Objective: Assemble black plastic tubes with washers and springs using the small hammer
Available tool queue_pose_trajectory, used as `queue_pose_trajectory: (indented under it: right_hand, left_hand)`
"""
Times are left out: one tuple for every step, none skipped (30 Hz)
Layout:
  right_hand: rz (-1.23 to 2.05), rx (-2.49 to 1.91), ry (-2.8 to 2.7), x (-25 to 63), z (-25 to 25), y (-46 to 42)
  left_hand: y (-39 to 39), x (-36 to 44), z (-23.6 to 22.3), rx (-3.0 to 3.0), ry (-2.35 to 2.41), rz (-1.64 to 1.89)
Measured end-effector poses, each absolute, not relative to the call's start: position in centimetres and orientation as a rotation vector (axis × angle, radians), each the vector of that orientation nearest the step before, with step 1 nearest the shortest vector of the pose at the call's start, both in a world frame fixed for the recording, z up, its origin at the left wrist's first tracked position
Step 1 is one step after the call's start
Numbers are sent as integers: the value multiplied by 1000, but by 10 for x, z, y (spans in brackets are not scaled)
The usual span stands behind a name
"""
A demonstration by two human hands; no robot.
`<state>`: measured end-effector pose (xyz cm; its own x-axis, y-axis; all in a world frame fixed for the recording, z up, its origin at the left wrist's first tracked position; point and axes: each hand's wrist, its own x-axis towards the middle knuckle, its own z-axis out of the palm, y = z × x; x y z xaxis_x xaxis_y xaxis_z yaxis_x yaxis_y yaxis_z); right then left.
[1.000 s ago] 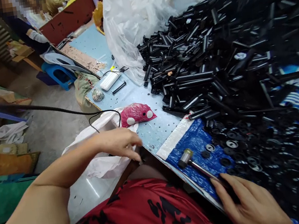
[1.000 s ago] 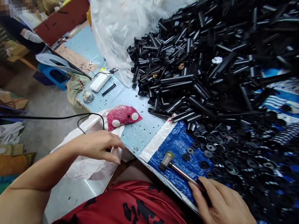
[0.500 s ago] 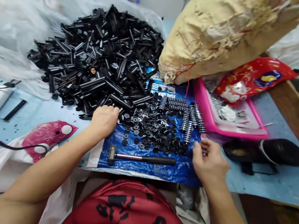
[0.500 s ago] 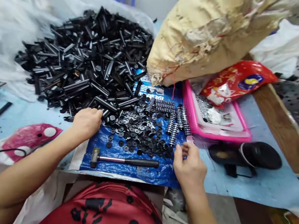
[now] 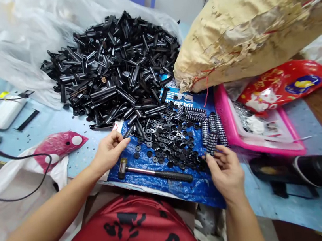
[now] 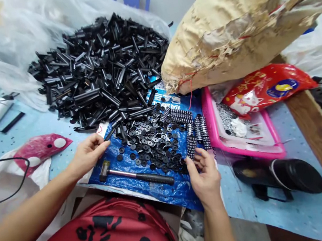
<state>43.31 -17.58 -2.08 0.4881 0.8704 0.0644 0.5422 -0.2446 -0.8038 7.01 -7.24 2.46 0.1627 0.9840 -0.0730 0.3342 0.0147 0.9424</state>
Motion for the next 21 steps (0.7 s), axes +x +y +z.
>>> queue_pose_trajectory:
  right_hand:
    - [570,-1866,-1162,426,-21,-180]
    - [614,-1818,-1158,419,-21,-184]
    - [656,-1765,-1146,411,-20,-188]
    - [708,-1698,-1120,403,-17,-191]
    - [775,-1614,-1075,395,-14,-193]
    - [864,-1514,-1015,387,-9,-193]
    - [968,-1406,-941,380,-4,-191]
    - [1079,-1306,-856,373,2,-187]
    - [1179,-1234,-772,366,9,-181]
    - [1255,-1199,-700,359,15,-175]
    - [1305,-1194,-636,353,20,-167]
    - [1334,-1197,-591,347,24,-160]
    - [1352,-1206,-562,342,27,-154]
    - [1370,-1211,-550,337,28,-149]
    - [1390,-1210,-547,331,28,-145]
    - [1416,-1208,-548,327,28,-143]
    - [1442,-1208,-545,322,27,-142]
    - [1462,-1209,-542,318,25,-142]
    - [1477,-1212,-540,315,24,-143]
    - [1487,-1215,-538,311,23,-144]
    - [1490,-1219,-535,309,22,-145]
  left_hand:
    - [-72,75,25,1313,1273,898]
    - [-71,79,27,1159,1204,912]
    - [-69,83,29,1036,1142,909]
    - [-66,87,32,940,1098,895]
    - [-65,89,34,868,1071,880]
    - [-63,91,36,815,1052,868]
    - [-63,93,38,782,1033,857]
    - [-64,95,40,768,1011,842]
    - [-66,97,41,766,983,824]
    - [-69,99,41,769,951,804]
    - [-73,101,41,769,917,779]
    - [-78,103,41,760,889,759]
    - [-83,105,40,742,867,741]
    - [-87,106,39,720,851,727]
    - [-92,107,39,698,842,713]
    - [-95,108,38,685,835,701]
    - [-98,109,38,681,826,690]
    - [-101,110,38,687,815,675]
    - [-102,111,38,697,805,652]
    - [-103,112,39,711,799,626]
    - [-105,115,40,728,796,597]
